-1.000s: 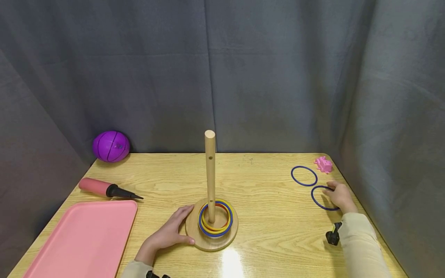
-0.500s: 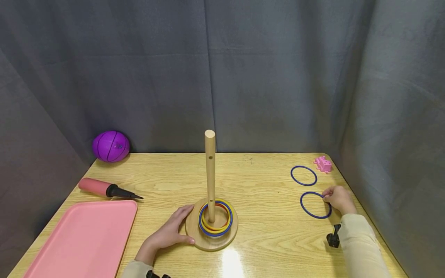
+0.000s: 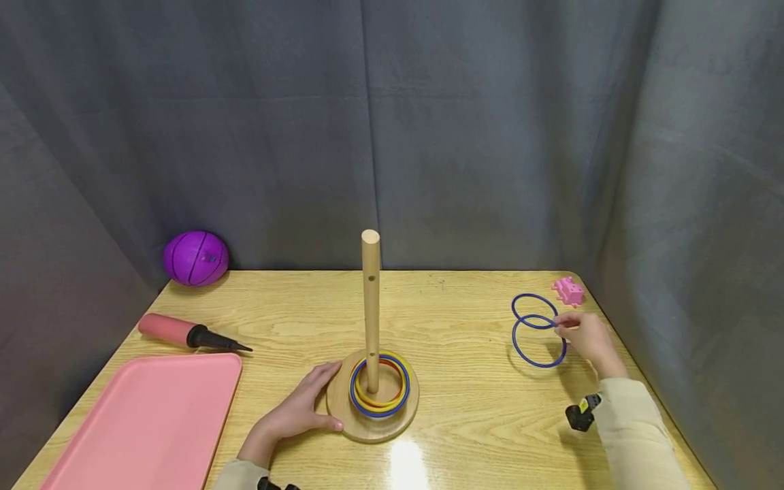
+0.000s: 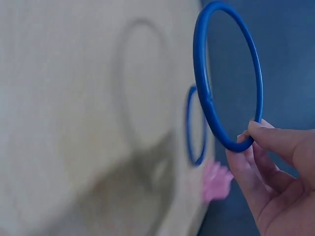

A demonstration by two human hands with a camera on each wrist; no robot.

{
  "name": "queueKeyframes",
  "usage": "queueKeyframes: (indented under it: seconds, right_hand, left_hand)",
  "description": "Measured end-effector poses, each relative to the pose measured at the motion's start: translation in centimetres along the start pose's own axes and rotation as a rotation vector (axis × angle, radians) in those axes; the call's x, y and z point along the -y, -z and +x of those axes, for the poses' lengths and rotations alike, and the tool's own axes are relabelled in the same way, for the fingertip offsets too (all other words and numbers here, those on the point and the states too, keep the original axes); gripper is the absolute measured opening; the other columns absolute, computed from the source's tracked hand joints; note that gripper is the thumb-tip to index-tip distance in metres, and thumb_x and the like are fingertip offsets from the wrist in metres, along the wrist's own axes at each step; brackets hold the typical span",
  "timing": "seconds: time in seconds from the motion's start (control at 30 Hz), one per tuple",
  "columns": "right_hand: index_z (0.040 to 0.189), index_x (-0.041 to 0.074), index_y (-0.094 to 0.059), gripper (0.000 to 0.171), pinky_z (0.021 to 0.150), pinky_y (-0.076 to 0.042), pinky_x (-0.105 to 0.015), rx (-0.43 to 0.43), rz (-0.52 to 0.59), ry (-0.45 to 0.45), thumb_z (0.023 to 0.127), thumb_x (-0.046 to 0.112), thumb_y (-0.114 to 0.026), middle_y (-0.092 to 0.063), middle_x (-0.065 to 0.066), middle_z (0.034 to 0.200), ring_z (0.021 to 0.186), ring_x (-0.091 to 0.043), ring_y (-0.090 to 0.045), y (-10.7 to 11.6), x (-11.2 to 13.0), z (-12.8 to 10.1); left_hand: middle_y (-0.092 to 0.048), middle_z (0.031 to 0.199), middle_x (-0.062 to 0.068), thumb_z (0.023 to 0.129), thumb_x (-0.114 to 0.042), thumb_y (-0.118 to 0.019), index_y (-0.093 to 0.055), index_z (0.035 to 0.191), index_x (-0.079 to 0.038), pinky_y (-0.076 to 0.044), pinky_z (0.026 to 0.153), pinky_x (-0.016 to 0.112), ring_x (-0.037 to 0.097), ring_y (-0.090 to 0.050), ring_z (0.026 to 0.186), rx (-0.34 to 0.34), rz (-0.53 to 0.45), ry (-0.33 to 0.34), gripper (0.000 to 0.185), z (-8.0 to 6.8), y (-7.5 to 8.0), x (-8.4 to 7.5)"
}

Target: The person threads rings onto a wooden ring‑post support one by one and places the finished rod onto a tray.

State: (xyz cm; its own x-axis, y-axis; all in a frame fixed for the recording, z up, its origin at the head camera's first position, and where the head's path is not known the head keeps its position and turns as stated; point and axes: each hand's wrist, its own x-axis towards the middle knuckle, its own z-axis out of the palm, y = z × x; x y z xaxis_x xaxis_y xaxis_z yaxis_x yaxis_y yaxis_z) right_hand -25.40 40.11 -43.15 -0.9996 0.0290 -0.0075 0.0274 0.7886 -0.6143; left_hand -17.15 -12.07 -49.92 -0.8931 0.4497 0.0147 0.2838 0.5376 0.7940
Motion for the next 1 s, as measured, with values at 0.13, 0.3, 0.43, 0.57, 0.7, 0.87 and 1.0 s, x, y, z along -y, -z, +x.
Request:
queueKeyframes:
  seconds: [0.13,0.3,0.43,0.57,0.7,0.87,1.0]
  right_hand:
    - [0.118,-0.013,-0.059,0.032,0.070,-0.060,-0.033,-0.028,0.124,0.025,0.094,0.007,-0.061,-0.067,-0.023,0.101,0.076,-0.001,-0.062,0.1,2.7,0.2]
    - [0.121,-0.015,-0.056,0.036,0.069,-0.059,-0.023,-0.025,0.277,0.109,0.094,0.008,-0.061,-0.067,0.006,0.089,0.076,0.009,-0.059,0.3,6.3,0.0]
    - [0.115,-0.002,-0.063,0.025,0.069,-0.058,-0.019,-0.004,0.399,0.165,0.094,0.010,-0.063,-0.064,0.022,0.083,0.078,0.007,-0.062,0.8,9.3,-0.5]
    - [0.105,0.020,-0.067,0.013,0.071,-0.058,-0.019,0.021,0.530,0.177,0.092,0.014,-0.065,-0.067,0.020,0.086,0.079,0.003,-0.065,1.1,12.5,-1.1]
    - [0.103,0.019,-0.069,0.014,0.070,-0.058,-0.019,0.045,0.666,0.193,0.091,0.012,-0.066,-0.069,0.014,0.088,0.079,0.000,-0.066,1.4,15.7,-2.0]
    - [0.102,0.017,-0.071,0.017,0.069,-0.059,-0.021,0.097,0.886,0.254,0.090,0.006,-0.066,-0.070,0.007,0.090,0.081,-0.004,-0.068,1.6,19.4,-2.8]
    - [0.102,0.014,-0.071,0.017,0.070,-0.059,-0.021,0.129,1.013,0.283,0.090,0.003,-0.064,-0.072,0.004,0.091,0.083,-0.007,-0.070,1.7,22.1,-3.6]
  left_hand:
    - [-0.030,0.155,0.016,0.067,-0.034,-0.088,-0.027,0.153,-0.006,-0.022,0.114,0.064,0.042,-0.023,0.145,0.003,-0.004,0.009,0.110,0.0,0.0,0.1]
    - [-0.031,0.155,0.017,0.066,-0.034,-0.088,-0.027,0.153,-0.005,-0.022,0.114,0.064,0.043,-0.023,0.144,0.001,-0.006,0.005,0.109,0.1,0.0,0.1]
    - [-0.031,0.155,0.017,0.066,-0.034,-0.088,-0.027,0.153,-0.005,-0.022,0.114,0.064,0.043,-0.024,0.144,0.000,-0.002,0.003,0.110,0.1,0.0,0.1]
    - [-0.031,0.155,0.016,0.066,-0.035,-0.088,-0.027,0.153,-0.005,-0.022,0.114,0.064,0.042,-0.023,0.145,0.001,-0.001,0.008,0.110,0.1,0.0,0.1]
    - [-0.032,0.154,0.016,0.066,-0.035,-0.088,-0.027,0.153,-0.005,-0.023,0.114,0.064,0.042,-0.024,0.144,0.000,0.002,0.001,0.110,0.0,0.0,0.0]
    - [-0.032,0.154,0.015,0.067,-0.035,-0.087,-0.026,0.153,-0.005,-0.023,0.113,0.064,0.041,-0.024,0.144,0.001,0.000,-0.006,0.110,0.0,0.0,0.0]
    - [-0.032,0.154,0.016,0.067,-0.035,-0.087,-0.026,0.153,-0.004,-0.023,0.113,0.064,0.042,-0.024,0.144,0.000,0.004,-0.006,0.110,-0.1,0.0,-0.1]
